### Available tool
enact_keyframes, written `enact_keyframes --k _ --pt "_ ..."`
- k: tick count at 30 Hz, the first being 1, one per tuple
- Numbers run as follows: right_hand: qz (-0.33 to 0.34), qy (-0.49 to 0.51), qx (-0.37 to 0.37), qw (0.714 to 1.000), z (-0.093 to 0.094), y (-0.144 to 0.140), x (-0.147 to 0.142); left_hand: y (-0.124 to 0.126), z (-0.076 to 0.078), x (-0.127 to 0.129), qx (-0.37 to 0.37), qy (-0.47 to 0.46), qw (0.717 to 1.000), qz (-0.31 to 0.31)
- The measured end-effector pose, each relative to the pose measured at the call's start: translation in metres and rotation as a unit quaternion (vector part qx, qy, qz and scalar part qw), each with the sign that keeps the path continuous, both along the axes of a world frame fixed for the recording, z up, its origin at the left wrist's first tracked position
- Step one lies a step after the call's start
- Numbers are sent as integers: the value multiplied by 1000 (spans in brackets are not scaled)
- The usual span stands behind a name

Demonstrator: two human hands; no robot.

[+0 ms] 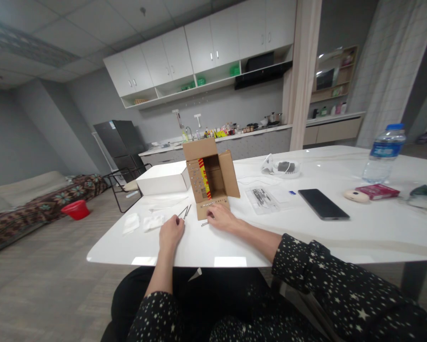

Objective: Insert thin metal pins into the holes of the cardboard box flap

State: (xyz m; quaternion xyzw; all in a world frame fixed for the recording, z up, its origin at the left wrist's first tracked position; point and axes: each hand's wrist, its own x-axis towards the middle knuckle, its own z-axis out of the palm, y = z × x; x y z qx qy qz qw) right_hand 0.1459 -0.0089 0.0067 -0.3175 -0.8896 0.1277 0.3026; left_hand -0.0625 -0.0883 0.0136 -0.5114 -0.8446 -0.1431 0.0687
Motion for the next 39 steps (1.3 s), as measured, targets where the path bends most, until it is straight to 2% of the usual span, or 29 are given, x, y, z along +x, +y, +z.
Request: enact_keyframes --k 9,22,29,39 --pt "-22 -6 15 1000 1 1 0 -4 8 8 -15 -5 1000 5" --pt "-21 -38 10 999 8 -5 3 -2 3 4 -5 -4 1000 1" --pt "25 -67 16 997 7 -8 3 -2 3 3 -2 -3 1000 -2" --pt "7 -77 29 997 6 -8 3 0 -1 -1 -3 0 1000 -9"
